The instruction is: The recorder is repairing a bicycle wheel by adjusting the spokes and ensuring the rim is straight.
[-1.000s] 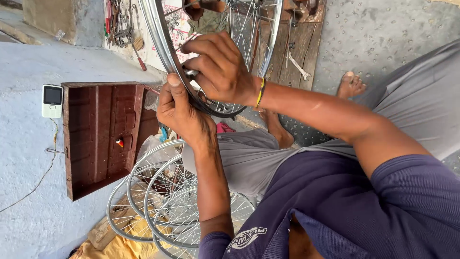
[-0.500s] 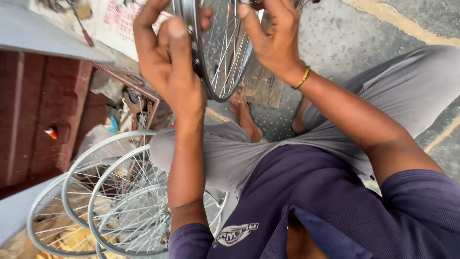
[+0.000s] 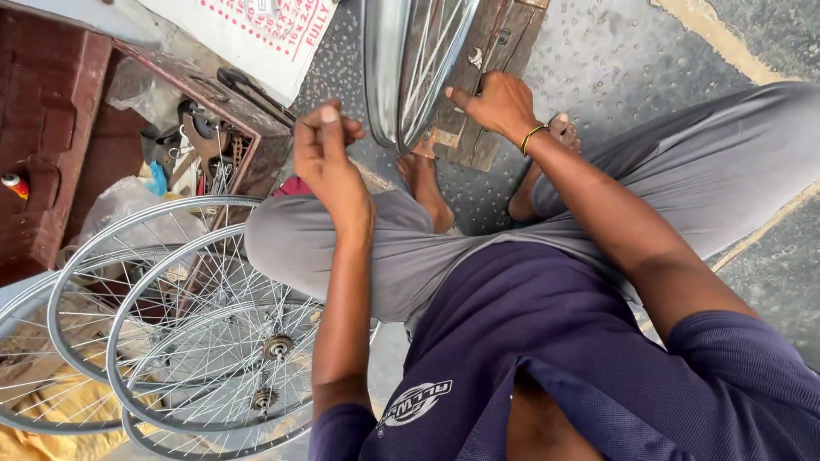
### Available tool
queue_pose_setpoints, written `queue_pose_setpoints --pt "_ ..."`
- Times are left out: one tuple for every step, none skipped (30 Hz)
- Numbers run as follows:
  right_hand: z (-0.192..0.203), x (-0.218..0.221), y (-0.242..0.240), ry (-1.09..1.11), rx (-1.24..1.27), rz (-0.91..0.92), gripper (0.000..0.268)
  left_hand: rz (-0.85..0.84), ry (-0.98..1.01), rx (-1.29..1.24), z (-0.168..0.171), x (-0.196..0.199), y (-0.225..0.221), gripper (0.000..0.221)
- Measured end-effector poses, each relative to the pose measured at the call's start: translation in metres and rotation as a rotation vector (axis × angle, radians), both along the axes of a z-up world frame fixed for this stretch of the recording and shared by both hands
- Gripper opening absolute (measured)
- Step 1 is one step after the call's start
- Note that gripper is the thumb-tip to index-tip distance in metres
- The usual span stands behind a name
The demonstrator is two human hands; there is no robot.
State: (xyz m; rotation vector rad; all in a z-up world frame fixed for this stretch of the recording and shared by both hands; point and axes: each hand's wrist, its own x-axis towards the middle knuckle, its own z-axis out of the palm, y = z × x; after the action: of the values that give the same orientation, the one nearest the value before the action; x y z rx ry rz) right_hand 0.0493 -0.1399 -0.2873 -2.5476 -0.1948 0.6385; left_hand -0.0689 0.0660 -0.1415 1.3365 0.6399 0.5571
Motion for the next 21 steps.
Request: queue_pose_setpoints --pt "-0.001 0.001 -0.001 0.076 -0.008 0.014 0.081 -0.061 0.037 0.007 -0.011 -0.010 -0.005 0.018" --pt "-0.003 0.002 -0.001 0.151 -0.016 0.028 0.083 -0.122 0.073 0.014 -0.023 -0.020 -0.010 0.015" --pt "-0.006 0.001 -0.003 0.159 -0.020 0.026 0.083 -0.125 0.080 0.010 -0.032 -0.026 -0.017 0.015" --pt "-0.009 -0.001 -0.004 0.103 0.017 0.022 0.083 -0.177 0.141 0.036 -0.040 -0.032 -0.024 0.016" --pt "-0.011 0.000 -0.005 0.040 0.056 0.019 0.083 -0.229 0.196 0.064 -0.048 -0.036 -0.030 0.021" --pt "-0.014 0.002 -0.005 0.042 0.054 0.018 0.083 -0.230 0.198 0.062 -0.046 -0.034 -0.033 0.021" --pt "-0.017 0.000 -0.005 0.036 0.059 0.017 0.083 -0.293 0.268 0.148 -0.045 -0.034 -0.035 0.029" --pt "-0.020 -0.001 -0.005 0.031 0.064 0.016 0.083 -0.357 0.337 0.235 -0.042 -0.034 -0.038 0.037" --pt "-0.020 -0.002 -0.006 0.035 0.062 0.016 0.083 -0.357 0.341 0.232 -0.033 -0.032 -0.040 0.037" --pt "-0.020 -0.003 -0.006 0.024 0.066 0.017 0.083 -0.378 0.364 0.292 -0.023 -0.029 -0.042 0.041" --pt "-0.019 -0.002 -0.006 0.008 0.071 0.016 0.083 -0.399 0.382 0.355 -0.013 -0.025 -0.043 0.046" --pt "-0.017 -0.001 -0.005 0.008 0.071 0.015 0.083 -0.400 0.382 0.355 -0.016 -0.025 -0.044 0.046" --pt "-0.014 -0.001 -0.004 0.037 0.065 0.007 0.082 -0.393 0.353 0.398 -0.019 -0.025 -0.045 0.047" --pt "-0.011 -0.001 -0.004 0.066 0.060 0.000 0.080 -0.386 0.324 0.441 -0.023 -0.026 -0.045 0.048" --pt "-0.012 -0.001 -0.004 0.068 0.061 -0.001 0.080 -0.388 0.326 0.442 -0.020 -0.025 -0.046 0.048" --pt "-0.013 -0.002 -0.004 0.051 0.077 -0.003 0.080 -0.384 0.351 0.437 -0.017 -0.023 -0.047 0.046" --pt "-0.014 -0.002 -0.005 0.034 0.092 -0.004 0.079 -0.379 0.376 0.431 -0.014 -0.022 -0.048 0.044" --pt "-0.014 -0.003 -0.005 0.036 0.091 -0.005 0.079 -0.380 0.378 0.430 -0.013 -0.024 -0.048 0.044" --pt "-0.013 -0.002 -0.004 0.032 0.086 -0.003 0.078 -0.396 0.333 0.474 -0.013 -0.024 -0.048 0.041" --pt "-0.012 -0.002 -0.004 0.027 0.082 -0.001 0.077 -0.412 0.287 0.517 -0.012 -0.025 -0.048 0.039" --pt "-0.013 -0.002 -0.004 0.027 0.083 0.000 0.077 -0.412 0.288 0.518 -0.012 -0.025 -0.048 0.039"
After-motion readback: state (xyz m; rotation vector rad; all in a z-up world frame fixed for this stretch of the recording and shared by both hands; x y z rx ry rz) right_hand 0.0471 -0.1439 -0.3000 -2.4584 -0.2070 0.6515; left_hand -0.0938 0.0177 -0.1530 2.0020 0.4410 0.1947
